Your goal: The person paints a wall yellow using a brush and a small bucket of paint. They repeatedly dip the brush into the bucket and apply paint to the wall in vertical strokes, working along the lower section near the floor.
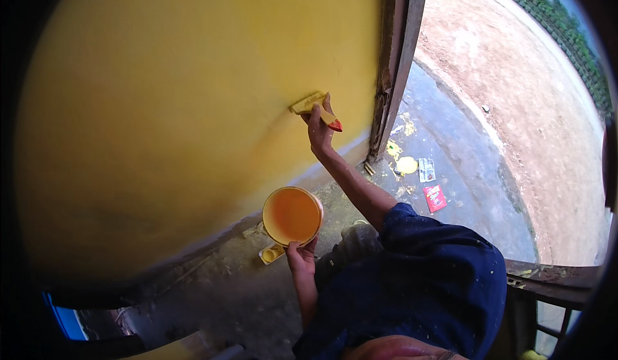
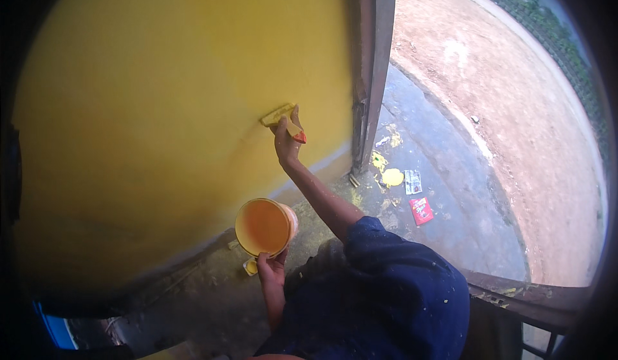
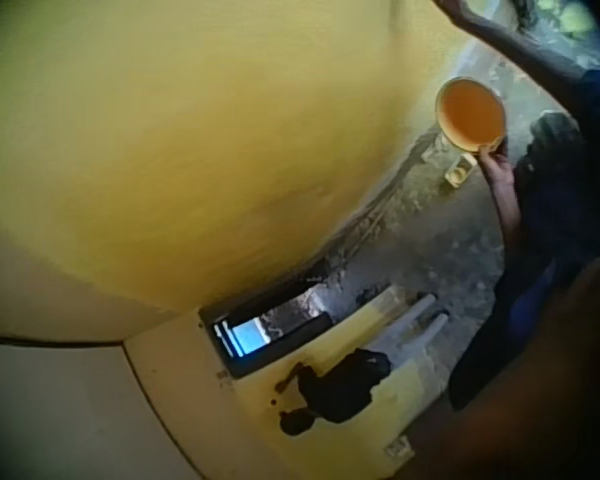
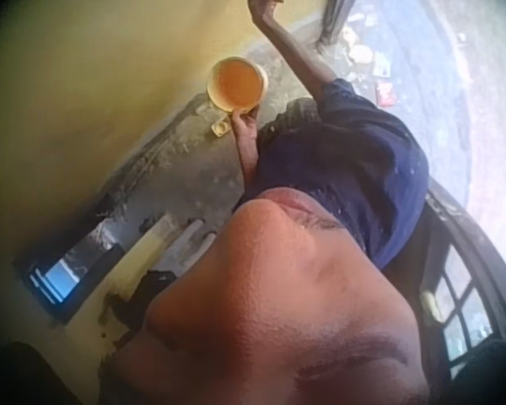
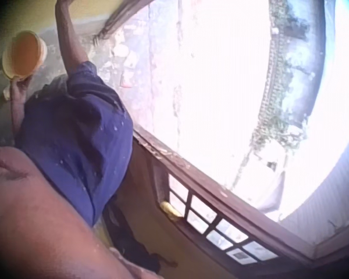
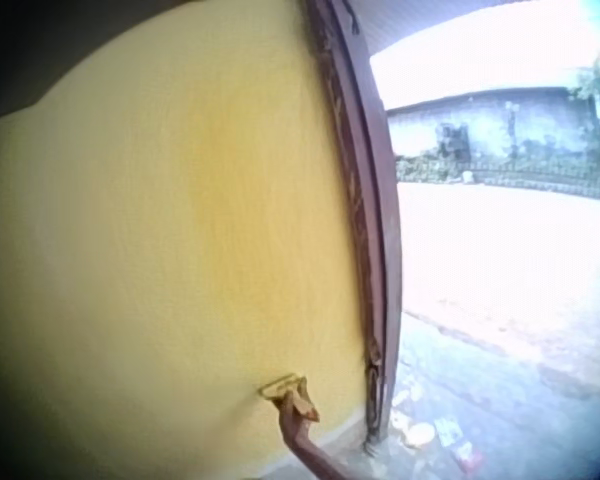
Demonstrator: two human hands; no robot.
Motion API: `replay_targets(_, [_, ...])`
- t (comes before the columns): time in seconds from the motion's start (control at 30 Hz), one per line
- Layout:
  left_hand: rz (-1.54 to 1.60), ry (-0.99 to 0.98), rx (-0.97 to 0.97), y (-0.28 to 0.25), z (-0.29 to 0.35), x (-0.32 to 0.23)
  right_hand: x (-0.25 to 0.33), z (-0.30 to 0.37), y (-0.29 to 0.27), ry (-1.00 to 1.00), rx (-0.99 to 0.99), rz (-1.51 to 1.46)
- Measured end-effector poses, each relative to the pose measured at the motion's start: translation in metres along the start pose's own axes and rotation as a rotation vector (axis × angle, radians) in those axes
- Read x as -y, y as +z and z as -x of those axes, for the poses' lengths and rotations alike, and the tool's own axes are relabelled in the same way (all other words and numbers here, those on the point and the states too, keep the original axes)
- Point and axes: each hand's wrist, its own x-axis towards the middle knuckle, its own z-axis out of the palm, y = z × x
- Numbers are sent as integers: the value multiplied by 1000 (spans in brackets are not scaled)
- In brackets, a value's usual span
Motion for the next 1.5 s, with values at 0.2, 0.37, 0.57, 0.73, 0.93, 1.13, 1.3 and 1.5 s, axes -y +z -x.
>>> replay_targets(0.2, [16, -3, -15, 5, -2, 9, 38, -25, 19, -279, 150, 207])
replay_targets(0.37, [9, 5, -2, 8, -6, 14, -57, 22, -72, 166, -136, 235])
replay_targets(0.57, [-21, 42, 17, 17, -6, 15, 27, -70, -60, -86, -95, -41])
replay_targets(0.73, [7, -31, 8, 23, -11, 25, 110, -132, -45, -442, 9, 26])
replay_targets(0.93, [12, -17, 36, 20, -14, 31, -31, -61, -145, 113, -299, 12])
replay_targets(1.13, [-4, -24, -3, 16, -11, 30, -31, -71, -172, 340, -333, 299])
replay_targets(1.3, [-8, -24, 14, 10, -7, 20, 120, -160, -66, -502, 152, 59])
replay_targets(1.5, [7, 84, 8, 14, -7, 2, 91, -106, -44, -303, 125, -1])
